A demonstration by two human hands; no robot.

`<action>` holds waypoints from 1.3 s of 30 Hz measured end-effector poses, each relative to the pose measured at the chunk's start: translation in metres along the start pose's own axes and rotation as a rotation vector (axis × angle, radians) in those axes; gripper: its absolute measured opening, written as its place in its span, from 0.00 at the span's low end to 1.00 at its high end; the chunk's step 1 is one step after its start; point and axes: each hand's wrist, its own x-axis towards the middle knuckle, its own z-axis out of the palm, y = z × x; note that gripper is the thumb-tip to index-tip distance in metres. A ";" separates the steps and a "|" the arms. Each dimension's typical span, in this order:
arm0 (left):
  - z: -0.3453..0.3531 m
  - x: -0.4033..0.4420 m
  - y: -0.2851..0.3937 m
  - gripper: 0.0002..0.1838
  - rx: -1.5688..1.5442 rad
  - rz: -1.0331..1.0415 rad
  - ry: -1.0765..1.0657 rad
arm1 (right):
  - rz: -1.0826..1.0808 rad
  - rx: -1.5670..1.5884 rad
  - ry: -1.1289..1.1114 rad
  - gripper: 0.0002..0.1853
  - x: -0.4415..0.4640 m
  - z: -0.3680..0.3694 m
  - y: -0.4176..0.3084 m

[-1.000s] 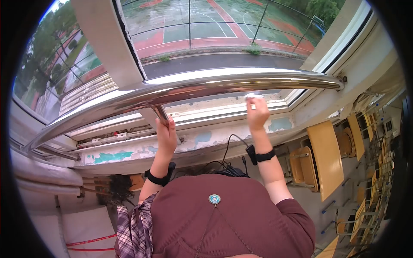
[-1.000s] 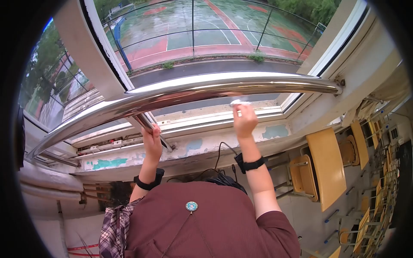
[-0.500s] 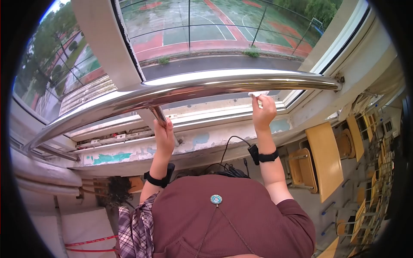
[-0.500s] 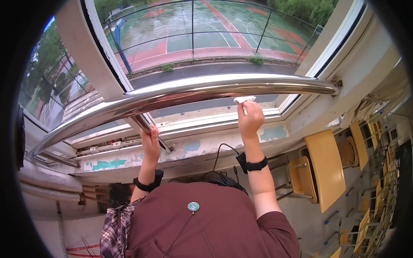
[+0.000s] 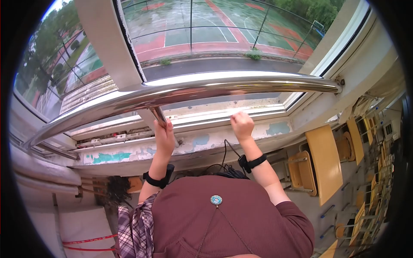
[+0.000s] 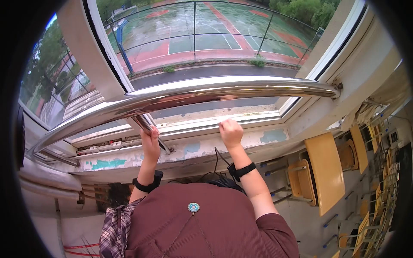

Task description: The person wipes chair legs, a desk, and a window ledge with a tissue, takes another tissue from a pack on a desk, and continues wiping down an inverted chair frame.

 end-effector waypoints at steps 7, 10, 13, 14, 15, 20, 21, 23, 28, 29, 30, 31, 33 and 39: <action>-0.002 0.000 -0.003 0.08 0.037 0.037 -0.010 | 0.031 0.069 0.183 0.07 0.040 -0.033 -0.009; 0.001 0.001 0.000 0.08 0.008 0.027 -0.011 | -0.014 0.076 0.362 0.08 0.078 -0.053 -0.016; 0.000 0.000 -0.003 0.07 0.048 0.047 -0.003 | 0.013 0.163 0.381 0.09 0.076 -0.037 -0.016; 0.000 0.000 -0.005 0.07 0.076 0.059 0.003 | -0.004 0.189 0.398 0.08 0.071 -0.029 -0.012; 0.000 0.001 -0.004 0.07 0.079 0.051 0.008 | 0.002 0.181 0.351 0.08 0.066 -0.023 -0.012; 0.000 -0.001 0.001 0.11 0.030 -0.015 0.005 | 0.035 0.114 0.043 0.07 0.004 0.006 -0.007; 0.000 -0.001 0.002 0.11 0.025 -0.015 0.005 | 0.034 0.092 -0.016 0.07 -0.002 0.007 -0.009; 0.000 -0.001 0.003 0.11 0.017 -0.017 0.006 | 0.038 0.104 -0.025 0.06 -0.007 0.011 -0.005; 0.000 0.000 0.000 0.08 0.037 0.031 -0.007 | -0.017 0.181 0.218 0.07 0.049 -0.027 -0.032; -0.001 -0.001 -0.003 0.09 0.042 0.043 -0.007 | -0.029 0.178 0.243 0.08 0.059 -0.031 -0.035; -0.001 -0.002 -0.003 0.09 0.040 0.040 -0.008 | -0.041 0.176 0.267 0.08 0.069 -0.034 -0.038; -0.001 -0.002 -0.003 0.09 0.037 0.039 -0.008 | -0.056 0.175 0.293 0.08 0.074 -0.033 -0.039; 0.000 -0.001 -0.001 0.09 0.021 0.036 -0.014 | -0.022 0.213 0.297 0.08 0.066 -0.021 -0.040; 0.000 0.000 0.000 0.09 0.021 0.023 -0.019 | -0.063 0.158 0.026 0.07 0.008 0.012 -0.036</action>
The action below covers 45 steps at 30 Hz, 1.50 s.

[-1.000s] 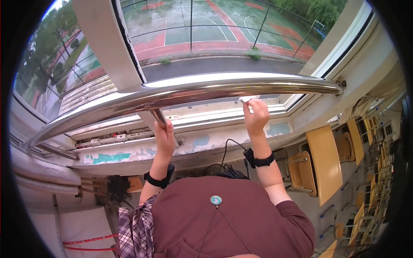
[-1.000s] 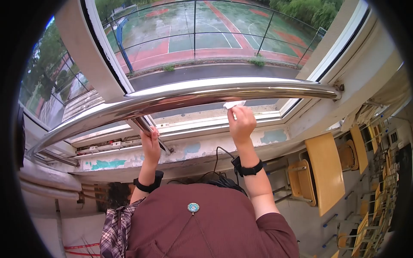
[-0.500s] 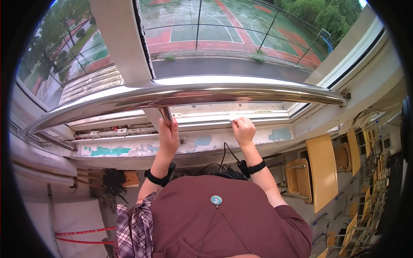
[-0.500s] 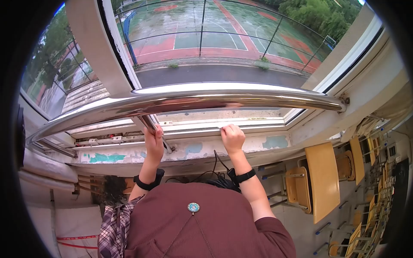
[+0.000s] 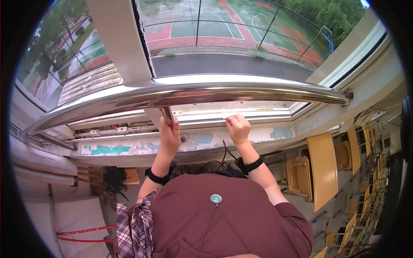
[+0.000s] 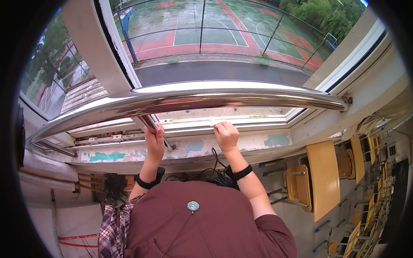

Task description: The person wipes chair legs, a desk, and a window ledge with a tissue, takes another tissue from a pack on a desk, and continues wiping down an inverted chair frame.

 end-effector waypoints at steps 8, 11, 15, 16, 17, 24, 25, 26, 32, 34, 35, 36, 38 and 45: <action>0.000 -0.002 -0.007 0.08 0.006 0.038 0.008 | -0.063 0.073 0.192 0.07 0.062 -0.032 -0.026; -0.001 -0.001 0.000 0.08 -0.029 -0.038 -0.016 | -0.077 0.029 0.206 0.09 0.084 -0.036 -0.040; 0.000 0.001 -0.002 0.09 -0.007 0.008 0.005 | -0.112 0.127 0.211 0.07 0.063 -0.009 -0.036; -0.001 0.000 -0.003 0.09 0.004 0.004 -0.001 | -0.134 0.112 0.085 0.06 0.054 -0.006 -0.038; -0.002 -0.002 -0.004 0.09 0.014 -0.001 -0.009 | -0.154 0.096 -0.024 0.05 0.034 0.006 -0.034; -0.003 -0.001 -0.004 0.10 0.035 -0.002 -0.019 | -0.144 0.109 -0.074 0.05 0.036 0.003 -0.043; -0.002 0.000 -0.003 0.09 0.028 0.006 -0.017 | -0.125 0.151 0.019 0.05 0.050 -0.006 -0.047; -0.001 0.000 -0.002 0.09 0.020 0.014 -0.014 | -0.115 0.123 0.077 0.05 0.063 -0.014 -0.045; -0.002 -0.002 -0.011 0.10 0.046 0.032 -0.005 | -0.145 0.046 0.201 0.05 0.074 -0.021 -0.034; -0.002 -0.002 -0.007 0.10 0.038 0.016 -0.013 | -0.282 0.155 0.169 0.04 0.073 -0.006 -0.054; -0.003 -0.001 -0.006 0.10 0.034 0.008 -0.020 | -0.327 0.162 0.138 0.03 0.070 0.003 -0.061; -0.002 -0.002 -0.006 0.09 0.040 0.013 -0.016 | -0.373 0.169 0.107 0.03 0.068 0.012 -0.067; -0.001 -0.002 -0.007 0.09 0.048 0.023 -0.010 | -0.387 0.153 0.037 0.05 0.066 0.021 -0.085; -0.002 -0.001 -0.004 0.09 0.017 0.012 -0.004 | -0.324 0.107 0.134 0.03 0.077 -0.002 -0.062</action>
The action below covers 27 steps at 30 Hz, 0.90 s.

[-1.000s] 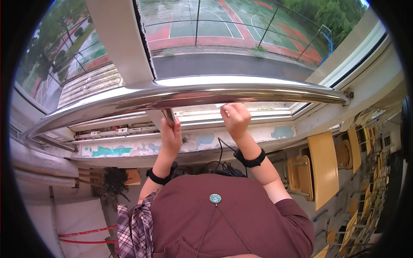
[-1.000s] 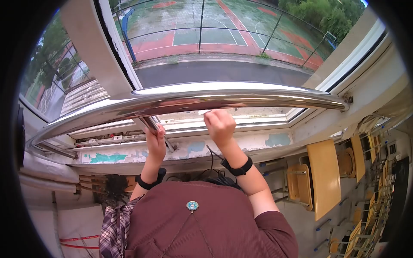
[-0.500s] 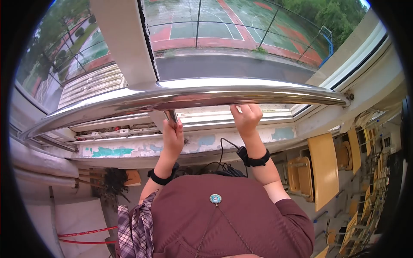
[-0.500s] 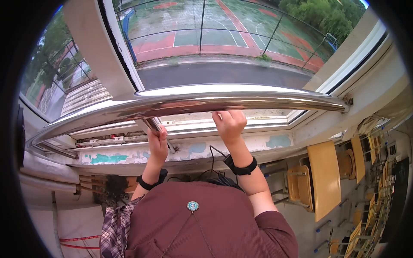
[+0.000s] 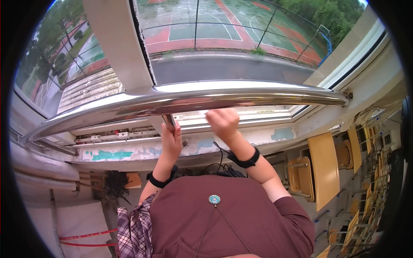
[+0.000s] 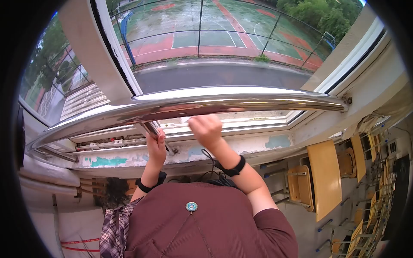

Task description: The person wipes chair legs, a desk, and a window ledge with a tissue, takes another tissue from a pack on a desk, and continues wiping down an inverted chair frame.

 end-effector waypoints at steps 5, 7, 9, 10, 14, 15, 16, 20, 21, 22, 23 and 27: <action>0.002 0.000 -0.001 0.11 0.025 0.004 0.008 | 0.335 -0.258 0.155 0.08 -0.029 -0.070 0.078; 0.001 0.000 0.004 0.11 -0.012 -0.047 -0.015 | 0.566 -0.385 0.167 0.05 -0.044 -0.102 0.106; 0.000 0.001 0.005 0.11 -0.028 -0.057 -0.034 | 0.732 -0.408 0.240 0.05 -0.068 -0.124 0.142; 0.000 0.002 0.007 0.11 -0.044 -0.043 -0.029 | 0.818 -0.393 0.261 0.05 -0.082 -0.131 0.159; 0.001 0.006 0.010 0.11 -0.092 -0.016 -0.029 | 1.231 -0.135 0.493 0.08 -0.137 -0.138 0.209; 0.001 0.006 0.010 0.11 -0.101 -0.021 -0.037 | 1.206 -0.090 0.519 0.08 -0.135 -0.134 0.208; 0.001 0.005 0.010 0.11 -0.098 -0.014 -0.031 | 1.183 -0.048 0.545 0.08 -0.128 -0.127 0.200; 0.002 0.005 0.009 0.11 -0.095 -0.016 -0.031 | 0.837 -0.157 0.421 0.04 -0.076 -0.095 0.133; 0.002 0.005 0.009 0.11 -0.096 -0.026 -0.036 | 0.718 -0.164 0.320 0.05 -0.061 -0.086 0.109; 0.002 0.005 0.009 0.11 -0.090 -0.024 -0.032 | 0.598 -0.170 0.220 0.06 -0.046 -0.075 0.084; 0.002 0.005 0.009 0.11 -0.083 -0.023 -0.030 | 0.457 -0.083 0.169 0.08 -0.034 -0.060 0.060; 0.003 0.005 0.009 0.12 -0.115 -0.015 -0.028 | 0.132 0.138 -0.116 0.02 -0.010 -0.004 -0.001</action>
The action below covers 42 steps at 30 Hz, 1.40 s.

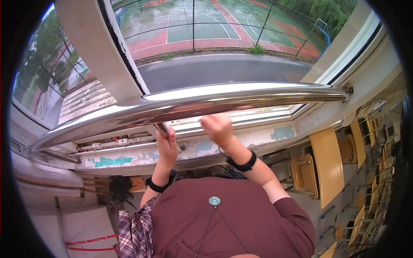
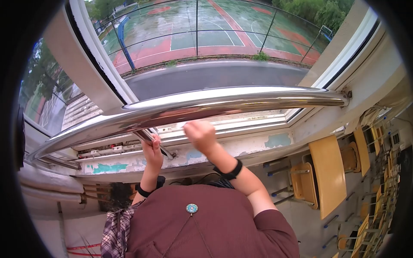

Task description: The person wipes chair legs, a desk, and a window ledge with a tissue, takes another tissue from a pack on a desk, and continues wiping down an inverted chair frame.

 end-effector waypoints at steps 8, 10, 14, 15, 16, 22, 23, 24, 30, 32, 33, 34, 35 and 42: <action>0.002 -0.001 -0.001 0.13 0.041 -0.003 0.049 | -0.091 0.036 -0.104 0.05 -0.016 0.047 -0.018; 0.002 -0.001 0.000 0.13 0.031 -0.007 0.053 | -0.033 0.038 -0.011 0.06 -0.002 0.014 -0.015; -0.001 0.000 -0.002 0.14 0.014 -0.005 0.027 | 0.103 -0.143 0.188 0.06 -0.008 -0.052 0.032; 0.000 0.000 -0.002 0.14 0.014 -0.008 0.019 | 0.215 -0.204 0.207 0.07 -0.016 -0.071 0.046; 0.002 0.001 -0.001 0.13 0.017 0.014 0.036 | 0.272 -0.308 0.264 0.07 -0.020 -0.089 0.061; 0.006 0.003 0.001 0.13 -0.011 0.060 0.089 | 1.016 -0.067 0.583 0.08 -0.115 -0.132 0.174; 0.005 0.003 0.001 0.13 -0.001 0.040 0.063 | 1.116 0.018 0.638 0.09 -0.135 -0.129 0.189; 0.002 0.002 0.000 0.13 0.010 0.020 0.039 | 1.151 0.046 0.657 0.09 -0.150 -0.126 0.198; 0.002 0.004 0.007 0.13 -0.010 -0.010 0.032 | 1.132 0.244 0.734 0.10 -0.127 -0.108 0.178; 0.004 0.003 0.008 0.13 -0.024 -0.007 0.047 | 0.970 0.145 0.586 0.05 -0.092 -0.100 0.146; 0.003 0.003 0.007 0.13 -0.010 -0.003 0.045 | 0.883 0.070 0.493 0.04 -0.078 -0.096 0.130; 0.003 0.002 0.004 0.13 0.005 0.001 0.043 | 0.667 -0.023 0.399 0.05 -0.061 -0.092 0.109; 0.002 0.001 0.003 0.13 0.020 0.003 0.043 | 0.449 -0.113 0.302 0.07 -0.045 -0.086 0.086; 0.003 0.000 0.004 0.14 0.058 -0.011 0.062 | -0.019 0.083 -0.095 0.05 -0.023 0.022 -0.014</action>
